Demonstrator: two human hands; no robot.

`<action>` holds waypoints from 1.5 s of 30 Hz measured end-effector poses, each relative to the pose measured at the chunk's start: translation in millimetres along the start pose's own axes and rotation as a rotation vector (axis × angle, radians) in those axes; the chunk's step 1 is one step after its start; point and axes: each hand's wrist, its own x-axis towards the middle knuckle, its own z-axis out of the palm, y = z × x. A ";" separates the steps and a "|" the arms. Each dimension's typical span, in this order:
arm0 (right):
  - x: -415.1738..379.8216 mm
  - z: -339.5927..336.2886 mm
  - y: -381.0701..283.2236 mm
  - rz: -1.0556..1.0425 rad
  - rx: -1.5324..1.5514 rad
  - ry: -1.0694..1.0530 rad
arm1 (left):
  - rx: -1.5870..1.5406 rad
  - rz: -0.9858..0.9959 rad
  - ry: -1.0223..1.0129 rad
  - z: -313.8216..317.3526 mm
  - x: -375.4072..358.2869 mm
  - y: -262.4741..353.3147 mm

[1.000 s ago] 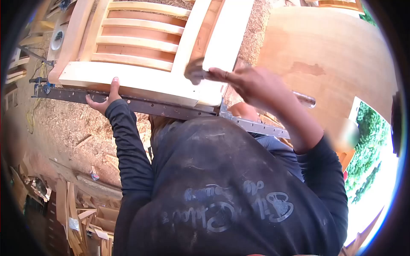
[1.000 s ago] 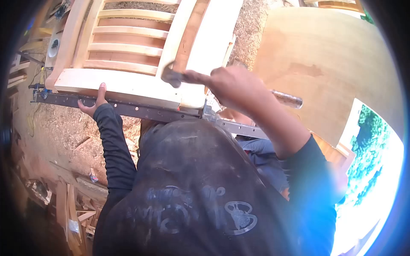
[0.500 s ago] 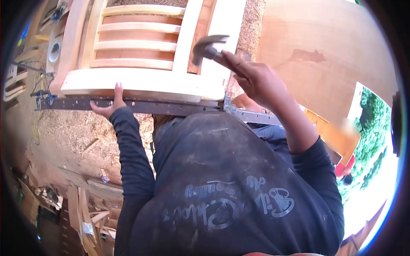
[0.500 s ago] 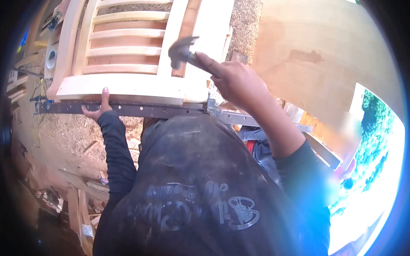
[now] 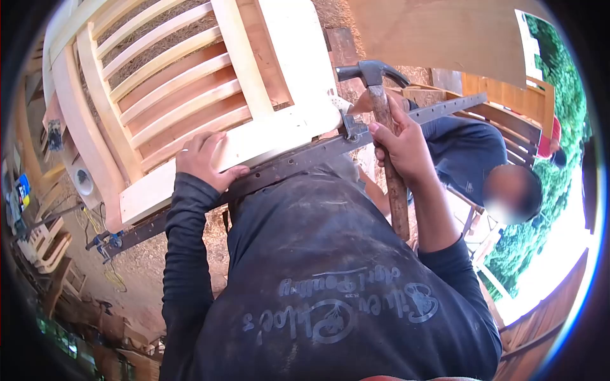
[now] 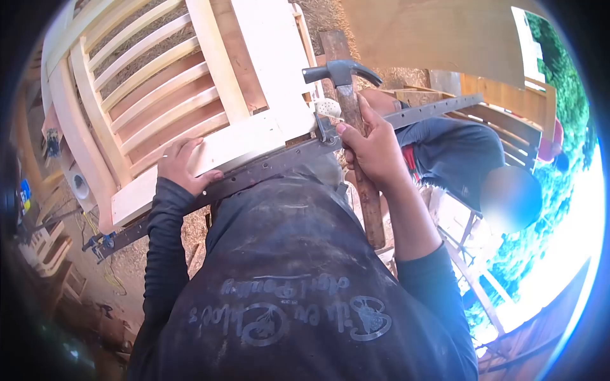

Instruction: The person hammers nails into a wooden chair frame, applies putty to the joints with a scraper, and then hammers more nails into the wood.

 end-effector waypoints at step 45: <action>-100.9 299.1 275.6 -0.152 -0.720 0.017 | -0.080 -0.517 0.528 -150.5 -143.7 -421.9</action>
